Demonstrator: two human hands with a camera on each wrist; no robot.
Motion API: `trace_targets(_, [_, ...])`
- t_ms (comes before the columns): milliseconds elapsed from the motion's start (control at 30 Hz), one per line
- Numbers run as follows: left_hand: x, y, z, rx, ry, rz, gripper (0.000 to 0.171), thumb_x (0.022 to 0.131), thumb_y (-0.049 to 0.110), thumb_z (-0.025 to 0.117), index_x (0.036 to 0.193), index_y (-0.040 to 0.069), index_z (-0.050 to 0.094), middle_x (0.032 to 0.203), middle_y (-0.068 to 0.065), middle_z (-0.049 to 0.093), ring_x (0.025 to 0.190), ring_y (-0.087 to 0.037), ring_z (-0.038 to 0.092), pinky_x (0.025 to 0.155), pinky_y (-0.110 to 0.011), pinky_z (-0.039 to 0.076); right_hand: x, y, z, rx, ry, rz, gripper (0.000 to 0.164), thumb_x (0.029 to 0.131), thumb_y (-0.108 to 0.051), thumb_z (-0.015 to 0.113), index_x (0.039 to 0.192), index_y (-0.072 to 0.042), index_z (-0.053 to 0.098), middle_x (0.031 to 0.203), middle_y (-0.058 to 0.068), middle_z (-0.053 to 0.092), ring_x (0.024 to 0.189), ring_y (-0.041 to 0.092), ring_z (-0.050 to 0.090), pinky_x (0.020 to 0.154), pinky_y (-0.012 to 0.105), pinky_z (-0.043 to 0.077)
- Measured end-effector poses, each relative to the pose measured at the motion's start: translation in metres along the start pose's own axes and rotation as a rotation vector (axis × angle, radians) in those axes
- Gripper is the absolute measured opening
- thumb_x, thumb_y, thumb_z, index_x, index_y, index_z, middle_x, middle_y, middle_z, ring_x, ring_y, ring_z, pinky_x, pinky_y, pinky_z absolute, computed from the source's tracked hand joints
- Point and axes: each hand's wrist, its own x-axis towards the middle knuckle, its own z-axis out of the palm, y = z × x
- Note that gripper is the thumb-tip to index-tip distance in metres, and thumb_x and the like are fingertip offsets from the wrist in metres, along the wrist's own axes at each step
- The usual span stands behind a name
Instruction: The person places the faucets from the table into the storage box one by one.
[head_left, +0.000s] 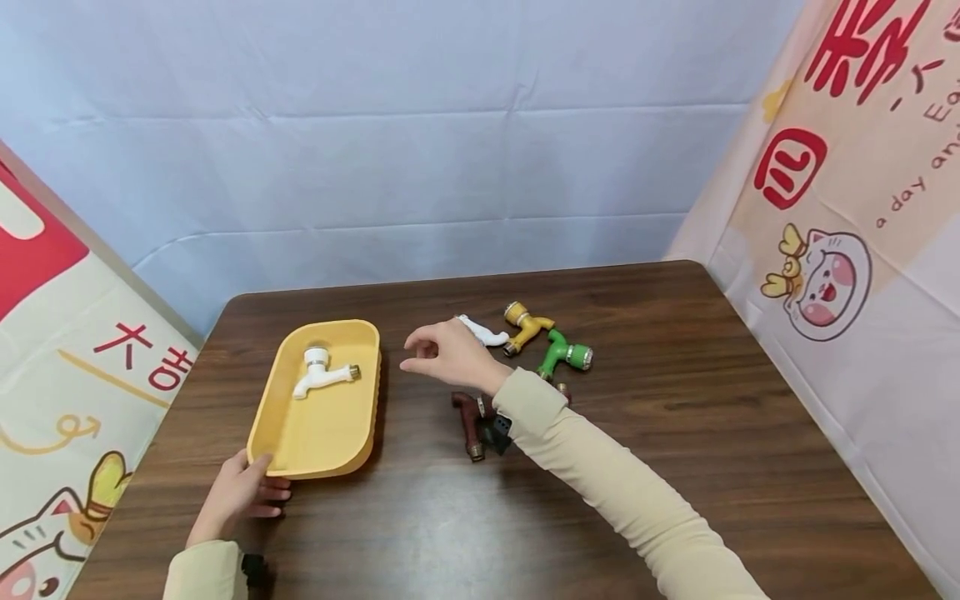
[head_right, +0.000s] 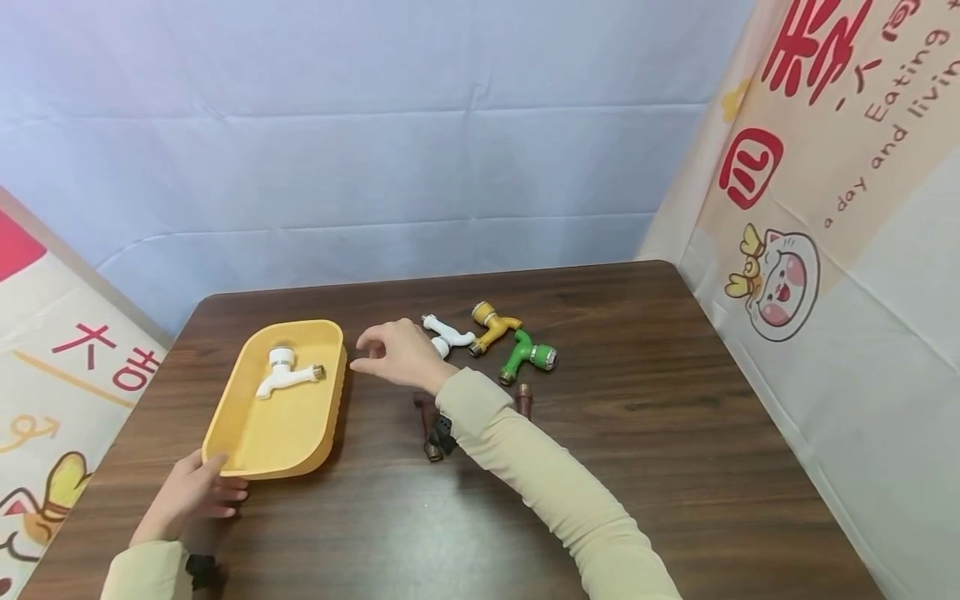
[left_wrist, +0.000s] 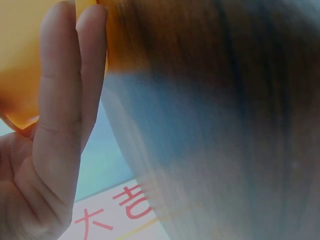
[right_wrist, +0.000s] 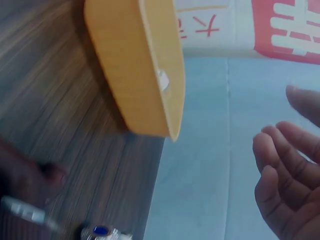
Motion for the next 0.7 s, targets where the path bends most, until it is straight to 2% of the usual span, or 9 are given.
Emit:
trace_targets(167, [-0.001,0.001,0.0,-0.003,0.003,0.0,0.04,0.099,0.022,0.031,0.122,-0.01,0.024,0.076,-0.013,0.063,0.067,-0.025,0.064,0.056,-0.042,0.054,-0.008,0.012,-0.005,-0.024,-0.043,-0.021,0.027,0.082,-0.026,0.069,0.1,-0.008,0.066,0.073,-0.004,0.06,0.062,0.005,0.052,0.06,0.019,0.044])
trace_targets(300, [-0.002,0.001,0.001,-0.003,0.001,-0.002,0.039,0.099,0.021,0.03,0.122,-0.009,0.024,0.076,-0.012,0.063,0.067,-0.024,0.064,0.056,-0.041,0.054,-0.015,0.02,-0.007,-0.059,-0.084,-0.035,0.033,0.079,-0.03,0.071,0.104,-0.008,0.066,0.083,0.002,0.062,0.07,0.009,0.054,0.064,0.021,0.045])
trace_targets(433, [-0.002,0.002,0.002,0.005,0.009,-0.001,0.039,0.099,0.02,0.03,0.123,-0.01,0.024,0.076,-0.013,0.063,0.067,-0.024,0.064,0.056,-0.04,0.054,-0.021,0.03,-0.008,-0.066,-0.123,-0.041,0.037,0.077,-0.032,0.072,0.106,-0.009,0.066,0.091,0.002,0.061,0.077,0.013,0.056,0.068,0.021,0.045])
trace_targets(700, [-0.003,0.003,0.002,0.012,0.023,-0.006,0.039,0.099,0.02,0.03,0.124,-0.01,0.025,0.076,-0.013,0.063,0.067,-0.024,0.064,0.056,-0.041,0.054,-0.028,0.048,-0.006,-0.069,-0.148,-0.054,0.038,0.077,-0.034,0.073,0.105,-0.009,0.066,0.09,0.0,0.059,0.072,0.014,0.055,0.065,0.02,0.044])
